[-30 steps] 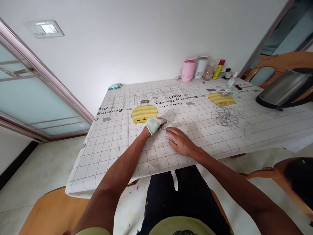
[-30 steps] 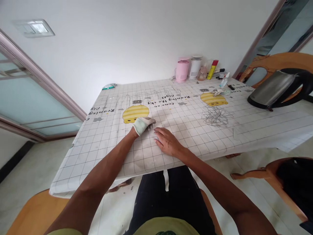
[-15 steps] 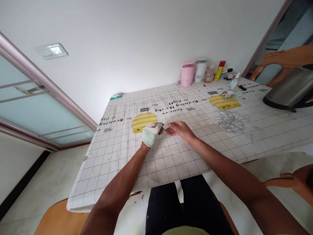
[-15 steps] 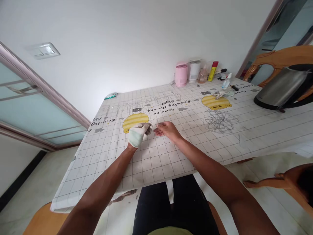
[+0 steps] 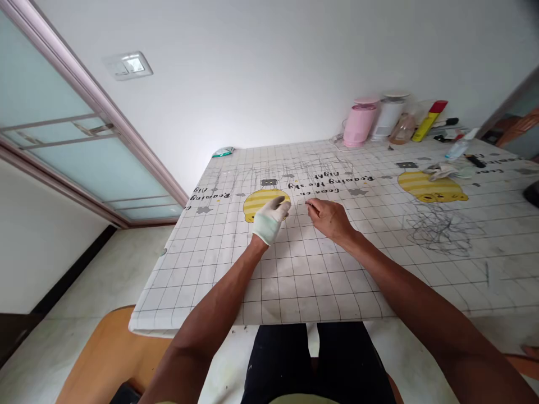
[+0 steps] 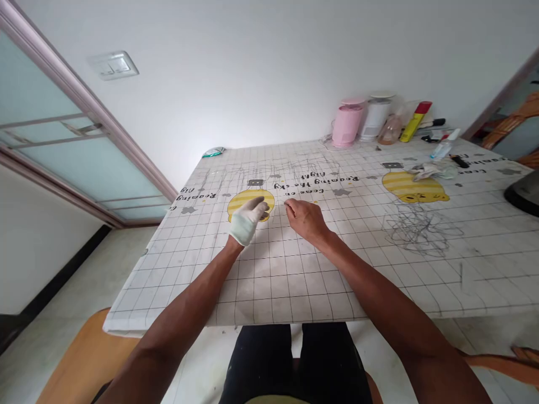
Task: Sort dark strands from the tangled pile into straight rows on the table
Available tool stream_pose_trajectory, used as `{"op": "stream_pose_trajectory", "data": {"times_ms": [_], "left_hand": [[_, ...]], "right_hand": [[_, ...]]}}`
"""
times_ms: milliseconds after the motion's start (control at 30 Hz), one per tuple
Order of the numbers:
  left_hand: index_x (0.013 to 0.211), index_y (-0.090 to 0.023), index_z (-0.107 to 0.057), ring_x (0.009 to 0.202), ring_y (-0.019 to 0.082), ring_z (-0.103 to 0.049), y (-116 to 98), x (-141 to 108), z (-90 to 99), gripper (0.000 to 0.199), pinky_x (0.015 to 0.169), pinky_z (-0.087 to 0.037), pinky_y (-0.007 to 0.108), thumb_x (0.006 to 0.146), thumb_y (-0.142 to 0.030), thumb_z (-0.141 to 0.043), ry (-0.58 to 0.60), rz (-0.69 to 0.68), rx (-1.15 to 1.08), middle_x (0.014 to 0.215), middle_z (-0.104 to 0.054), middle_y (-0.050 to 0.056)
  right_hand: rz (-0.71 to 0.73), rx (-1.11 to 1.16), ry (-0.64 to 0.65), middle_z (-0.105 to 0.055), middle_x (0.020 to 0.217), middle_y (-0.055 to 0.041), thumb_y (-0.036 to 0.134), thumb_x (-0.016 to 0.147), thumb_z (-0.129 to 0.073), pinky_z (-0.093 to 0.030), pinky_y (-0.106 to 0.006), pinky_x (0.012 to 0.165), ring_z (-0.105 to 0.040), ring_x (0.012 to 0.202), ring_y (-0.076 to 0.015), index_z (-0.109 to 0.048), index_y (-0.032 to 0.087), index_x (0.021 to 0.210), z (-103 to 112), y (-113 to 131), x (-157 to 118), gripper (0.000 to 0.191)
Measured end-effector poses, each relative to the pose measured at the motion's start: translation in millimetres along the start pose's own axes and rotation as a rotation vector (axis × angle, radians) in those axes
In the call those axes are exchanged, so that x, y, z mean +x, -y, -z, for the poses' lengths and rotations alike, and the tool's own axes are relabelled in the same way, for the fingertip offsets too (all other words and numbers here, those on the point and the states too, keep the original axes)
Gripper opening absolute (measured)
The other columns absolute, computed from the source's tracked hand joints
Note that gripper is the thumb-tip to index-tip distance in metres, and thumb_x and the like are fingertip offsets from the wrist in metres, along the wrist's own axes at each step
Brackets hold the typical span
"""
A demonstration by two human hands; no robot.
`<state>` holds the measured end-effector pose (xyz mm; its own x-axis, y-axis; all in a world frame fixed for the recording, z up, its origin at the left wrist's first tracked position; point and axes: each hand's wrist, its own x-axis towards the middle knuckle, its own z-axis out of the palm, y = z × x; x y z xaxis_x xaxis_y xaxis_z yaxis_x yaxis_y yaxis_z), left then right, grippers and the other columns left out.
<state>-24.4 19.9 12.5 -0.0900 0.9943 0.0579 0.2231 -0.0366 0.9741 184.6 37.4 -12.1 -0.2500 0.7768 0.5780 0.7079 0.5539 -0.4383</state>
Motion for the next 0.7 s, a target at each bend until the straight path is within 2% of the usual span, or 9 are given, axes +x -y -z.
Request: {"op": "stream_pose_trajectory", "data": {"times_ms": [100, 233, 467, 567, 700], "left_hand": [[0.138, -0.023, -0.075, 0.1, 0.021, -0.078, -3.2, -2.9, -7.8, 0.049, 0.101, -0.058, 0.031, 0.093, -0.04, -0.069, 0.027, 0.036, 0.174, 0.107, -0.084, 0.004], [0.134, -0.025, -0.079, 0.094, 0.018, -0.077, -5.2, -5.7, -11.3, 0.044, 0.097, -0.057, 0.028, 0.096, -0.03, -0.058, 0.032, 0.09, 0.263, 0.097, -0.084, 0.001], [0.133, -0.028, -0.081, 0.118, 0.022, -0.074, 4.9, 1.8, -12.0, 0.045, 0.107, -0.053, 0.029, 0.096, -0.025, -0.056, 0.012, -0.002, 0.471, 0.118, -0.084, 0.002], [0.135, -0.026, -0.081, 0.109, 0.022, -0.076, 7.1, 4.0, -11.2, 0.046, 0.105, -0.054, 0.029, 0.095, -0.026, -0.057, 0.041, 0.001, 0.45, 0.111, -0.085, 0.003], [0.135, -0.023, -0.081, 0.093, 0.02, -0.077, 7.0, 2.4, -9.9, 0.046, 0.095, -0.057, 0.028, 0.095, -0.028, -0.058, 0.094, 0.011, 0.348, 0.098, -0.084, 0.004]], "right_hand": [[0.091, -0.05, 0.031, -0.07, 0.073, -0.002, 0.023, 0.106, -0.051, -0.037, -0.032, 0.064, -0.061, 0.065, -0.0179, -0.068, 0.021, 0.094, -8.4, 3.6, 0.9, 0.022], [0.125, -0.083, 0.038, -0.069, 0.072, -0.0018, 0.026, 0.11, -0.047, -0.034, -0.031, 0.062, -0.058, 0.064, -0.0173, -0.067, 0.021, 0.093, -19.3, 6.8, 0.6, 0.027], [0.142, -0.17, -0.018, -0.067, 0.07, -0.003, 0.029, 0.113, -0.042, -0.029, -0.032, 0.058, -0.053, 0.059, -0.0164, -0.065, 0.02, 0.086, -31.3, 6.5, -2.5, 0.037], [0.166, -0.174, -0.027, -0.07, 0.073, -0.0044, 0.028, 0.114, -0.041, -0.03, -0.032, 0.058, -0.055, 0.061, -0.0164, -0.066, 0.02, 0.088, -31.8, 3.9, -4.0, 0.037], [0.16, -0.181, -0.017, -0.07, 0.072, -0.0049, 0.028, 0.113, -0.042, -0.03, -0.032, 0.058, -0.055, 0.061, -0.0165, -0.068, 0.02, 0.09, -29.7, 0.7, -6.3, 0.036]]}}
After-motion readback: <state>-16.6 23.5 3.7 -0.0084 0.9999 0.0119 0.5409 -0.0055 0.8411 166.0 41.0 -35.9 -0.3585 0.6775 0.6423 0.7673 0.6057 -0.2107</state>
